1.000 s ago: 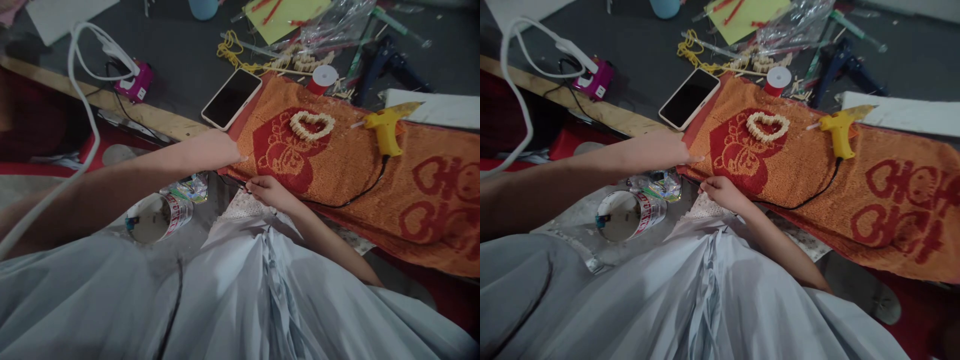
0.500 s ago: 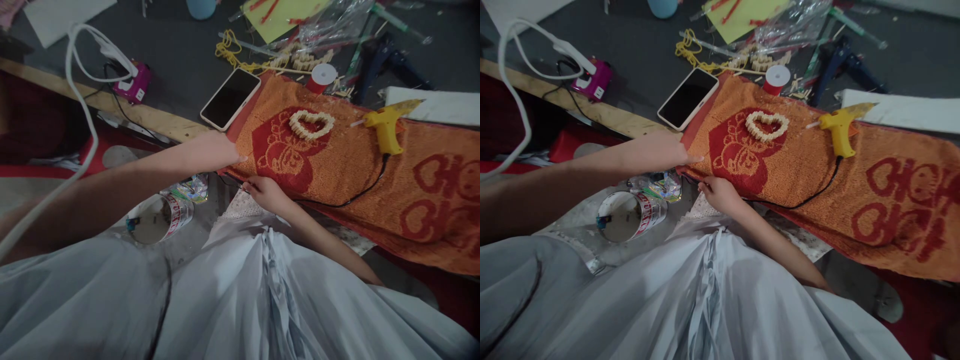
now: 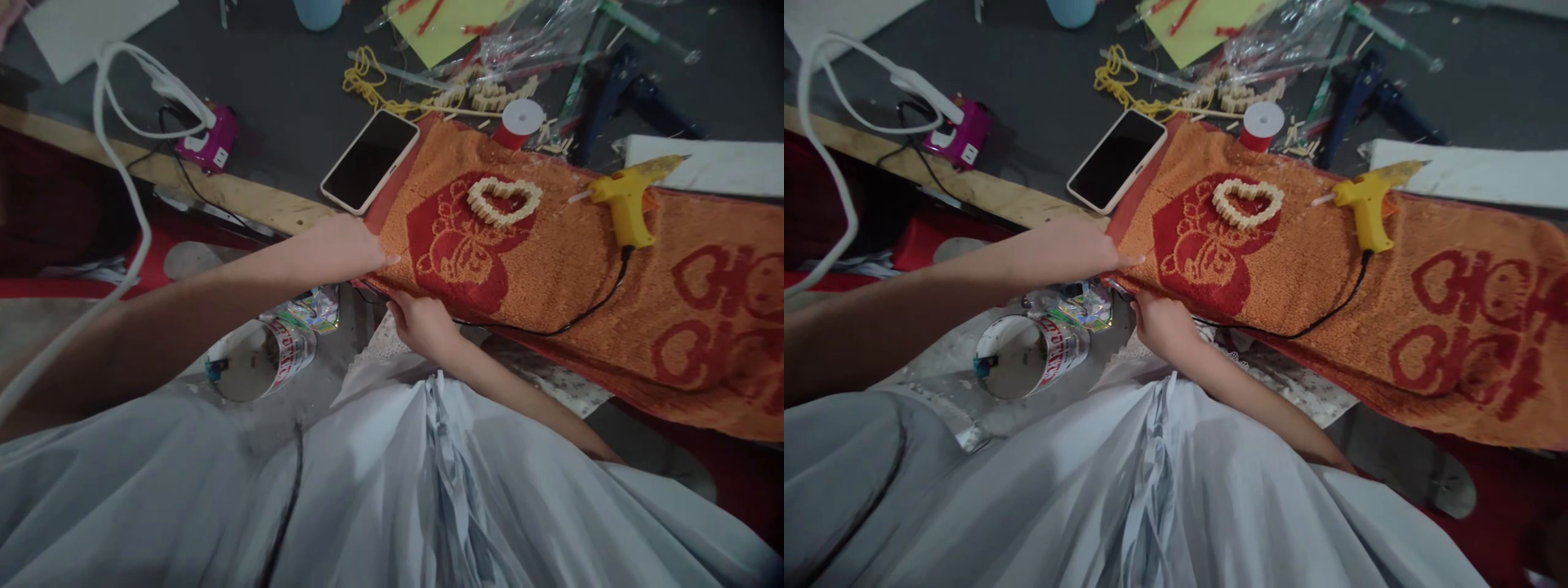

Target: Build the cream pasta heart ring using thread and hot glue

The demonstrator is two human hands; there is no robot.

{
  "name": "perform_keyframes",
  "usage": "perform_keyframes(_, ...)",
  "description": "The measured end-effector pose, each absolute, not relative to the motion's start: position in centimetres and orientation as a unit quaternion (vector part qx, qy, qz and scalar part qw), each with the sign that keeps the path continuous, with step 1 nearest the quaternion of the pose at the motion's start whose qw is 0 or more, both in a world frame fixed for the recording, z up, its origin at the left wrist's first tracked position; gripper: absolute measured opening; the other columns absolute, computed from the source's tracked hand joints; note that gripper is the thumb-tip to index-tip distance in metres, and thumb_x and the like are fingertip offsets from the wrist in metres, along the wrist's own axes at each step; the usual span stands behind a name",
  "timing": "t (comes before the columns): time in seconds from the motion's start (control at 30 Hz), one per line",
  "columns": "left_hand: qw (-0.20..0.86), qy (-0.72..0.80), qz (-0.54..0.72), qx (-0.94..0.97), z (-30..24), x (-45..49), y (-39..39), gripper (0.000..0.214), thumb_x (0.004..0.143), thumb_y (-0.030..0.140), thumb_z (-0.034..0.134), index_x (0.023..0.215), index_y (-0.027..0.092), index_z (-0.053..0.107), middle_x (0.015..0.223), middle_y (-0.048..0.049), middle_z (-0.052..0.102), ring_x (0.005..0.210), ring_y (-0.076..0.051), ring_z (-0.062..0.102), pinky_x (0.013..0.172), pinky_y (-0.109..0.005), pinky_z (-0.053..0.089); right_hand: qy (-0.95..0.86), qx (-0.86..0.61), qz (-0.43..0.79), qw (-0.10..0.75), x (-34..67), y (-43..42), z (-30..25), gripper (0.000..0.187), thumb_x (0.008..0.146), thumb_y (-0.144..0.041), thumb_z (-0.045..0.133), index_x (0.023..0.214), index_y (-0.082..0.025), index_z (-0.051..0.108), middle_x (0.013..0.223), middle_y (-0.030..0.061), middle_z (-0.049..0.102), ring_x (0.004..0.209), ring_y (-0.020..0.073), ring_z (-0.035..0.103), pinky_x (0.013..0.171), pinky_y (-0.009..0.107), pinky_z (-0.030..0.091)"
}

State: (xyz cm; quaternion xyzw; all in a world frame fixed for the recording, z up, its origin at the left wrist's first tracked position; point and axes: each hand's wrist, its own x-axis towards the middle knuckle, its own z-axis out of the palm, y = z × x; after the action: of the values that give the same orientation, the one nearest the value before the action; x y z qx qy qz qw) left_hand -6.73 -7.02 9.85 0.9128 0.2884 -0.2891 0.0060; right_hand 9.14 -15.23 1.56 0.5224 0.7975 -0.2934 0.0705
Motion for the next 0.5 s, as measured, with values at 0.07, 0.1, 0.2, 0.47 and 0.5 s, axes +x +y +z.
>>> perform_keyframes(0.07,0.007,0.289,-0.308,0.907,9.7,-6.6,-7.0,0.045,0.093,0.009,0.039,0.128,0.023,0.064,0.081,-0.0103,0.073,0.072,-0.019,0.061,0.063,-0.032,0.032,0.801,0.52,-0.284,0.081,9.4,-15.8,1.2,0.038,0.101,-0.029,0.031,0.119,-0.014,0.06,0.102,0.0156,0.075,0.089,0.0296,0.073,0.068,0.032,0.045)
perform_keyframes(0.1,0.009,0.286,-0.312,0.906,9.7,-6.5,-6.9,0.046,0.094,0.01,0.038,0.13,0.024,0.062,0.082,-0.0105,0.074,0.073,-0.02,0.062,0.063,-0.032,0.033,0.803,0.519,-0.281,0.085,9.4,-16.0,1.1,0.038,0.101,-0.029,0.03,0.119,-0.014,0.06,0.102,0.016,0.075,0.09,0.03,0.073,0.068,0.033,0.045)
perform_keyframes(0.2,0.018,0.281,-0.309,0.908,9.4,-6.5,-6.8,0.045,0.093,0.01,0.039,0.13,0.023,0.063,0.085,-0.0115,0.074,0.077,-0.021,0.063,0.066,-0.032,0.035,0.808,0.515,-0.273,0.087,9.1,-15.8,1.0,0.039,0.101,-0.029,0.029,0.119,-0.014,0.059,0.102,0.0168,0.075,0.09,0.0309,0.073,0.068,0.033,0.046)
perform_keyframes(0.47,0.036,0.306,-0.299,0.903,9.3,-6.7,-6.4,0.037,0.09,0.009,0.044,0.113,0.019,0.072,0.08,-0.0099,0.073,0.079,-0.021,0.065,0.068,-0.032,0.037,0.818,0.489,-0.287,0.104,7.7,-15.1,0.1,0.039,0.102,-0.03,0.027,0.117,-0.012,0.058,0.103,0.0191,0.074,0.094,0.0285,0.073,0.072,0.031,0.047)
perform_keyframes(0.5,0.03,0.301,-0.295,0.906,9.4,-6.7,-6.5,0.04,0.09,0.007,0.043,0.116,0.02,0.07,0.08,-0.0092,0.073,0.079,-0.02,0.064,0.068,-0.032,0.037,0.817,0.477,-0.296,0.133,8.0,-15.6,-0.2,0.037,0.102,-0.027,0.028,0.113,-0.012,0.06,0.105,0.0191,0.074,0.097,0.0286,0.072,0.073,0.031,0.047)
